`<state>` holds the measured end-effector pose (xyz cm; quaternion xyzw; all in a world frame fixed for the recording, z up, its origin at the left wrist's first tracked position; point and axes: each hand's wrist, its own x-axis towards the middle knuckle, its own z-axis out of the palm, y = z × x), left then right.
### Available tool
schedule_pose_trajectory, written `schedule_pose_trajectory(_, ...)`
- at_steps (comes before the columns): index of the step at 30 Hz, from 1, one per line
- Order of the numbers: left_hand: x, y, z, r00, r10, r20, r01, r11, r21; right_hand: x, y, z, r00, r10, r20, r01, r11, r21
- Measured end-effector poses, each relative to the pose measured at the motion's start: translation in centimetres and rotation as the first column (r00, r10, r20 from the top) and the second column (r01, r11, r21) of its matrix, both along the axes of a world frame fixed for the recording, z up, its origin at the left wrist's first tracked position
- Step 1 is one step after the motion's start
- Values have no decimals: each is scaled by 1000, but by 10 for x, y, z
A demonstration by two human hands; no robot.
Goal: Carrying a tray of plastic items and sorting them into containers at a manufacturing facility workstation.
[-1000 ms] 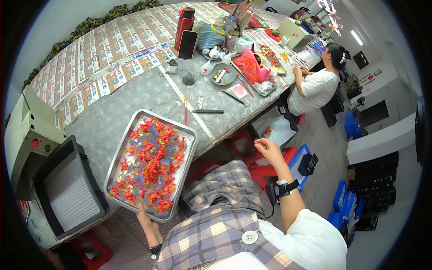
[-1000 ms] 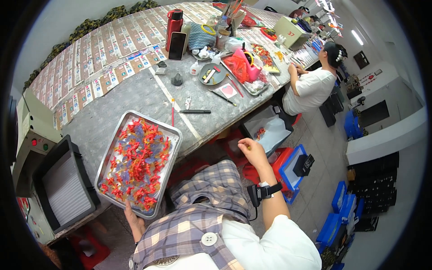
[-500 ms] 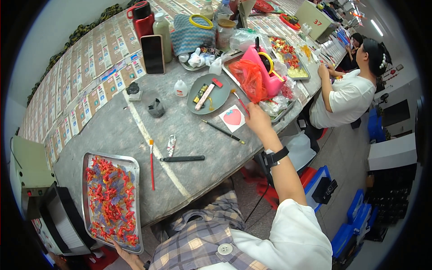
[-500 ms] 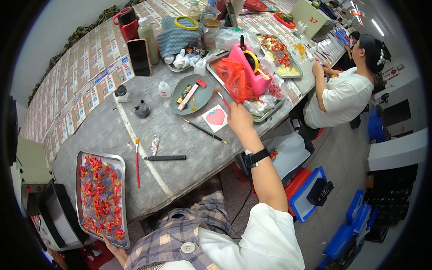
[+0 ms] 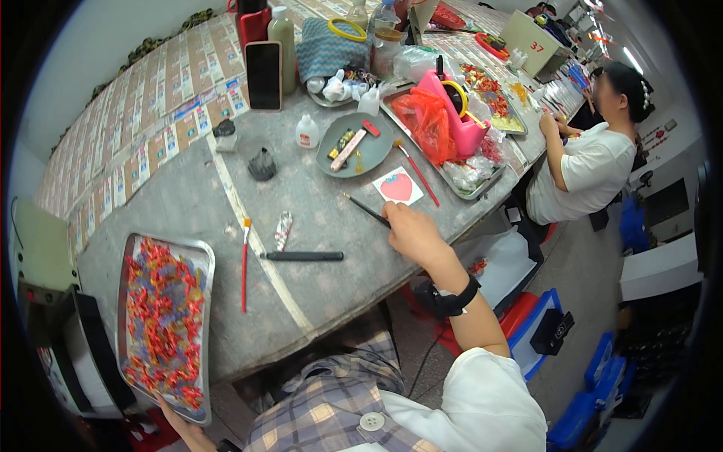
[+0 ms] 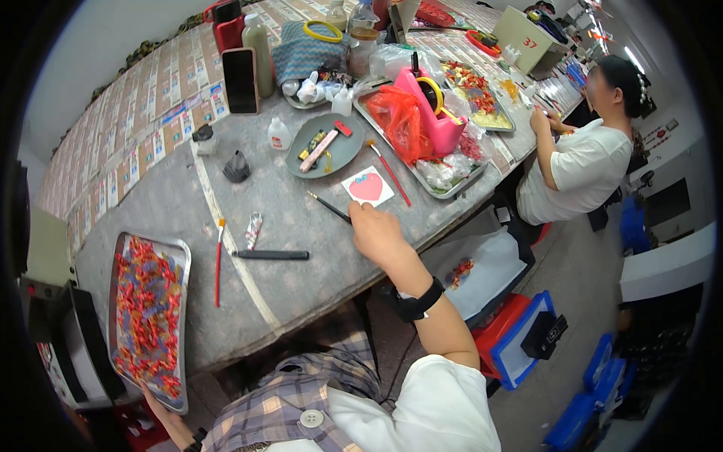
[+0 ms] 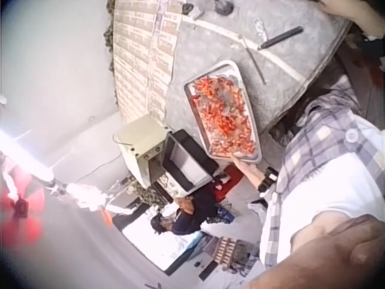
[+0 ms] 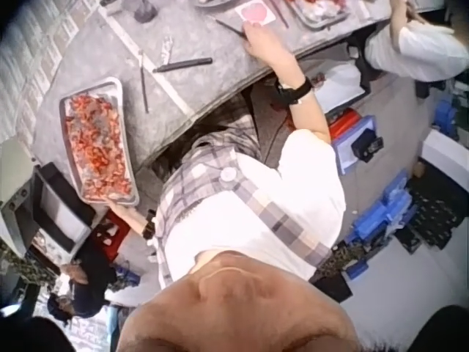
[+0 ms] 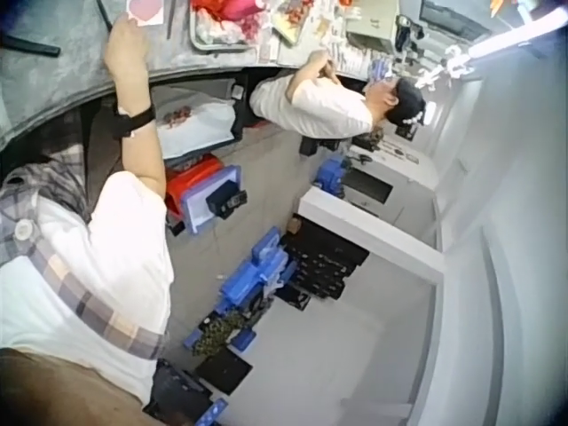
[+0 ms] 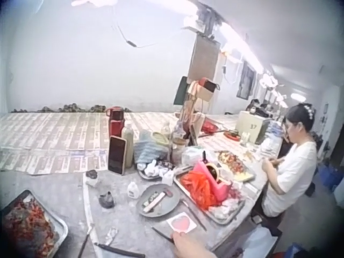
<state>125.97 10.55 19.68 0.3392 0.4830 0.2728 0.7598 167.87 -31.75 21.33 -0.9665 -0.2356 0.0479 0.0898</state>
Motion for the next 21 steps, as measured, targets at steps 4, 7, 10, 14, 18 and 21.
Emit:
schedule_pose_trajectory(4,13,-10,5,995,-11,97,13,1000,-20,-4,-23,42,959,96,-266,25,909,417)
schedule_pose_trajectory(7,14,-11,2,993,-12,117,13,1000,-11,-9,-28,66,736,190,-650,544,404,735)
schedule_pose_trajectory(10,17,-17,1,988,-35,148,38,999,-13,-11,-42,57,740,199,-643,574,311,757)
schedule_pose_trajectory(14,15,-17,-3,991,-51,124,50,999,8,-1,-50,43,783,102,-613,590,189,785)
schedule_pose_trajectory(18,16,-17,-4,988,-41,151,44,999,-14,34,-55,34,826,-25,-563,556,202,806)
schedule_pose_trajectory(21,23,-29,5,994,35,99,-36,999,8,54,-39,15,847,48,-530,517,159,841)
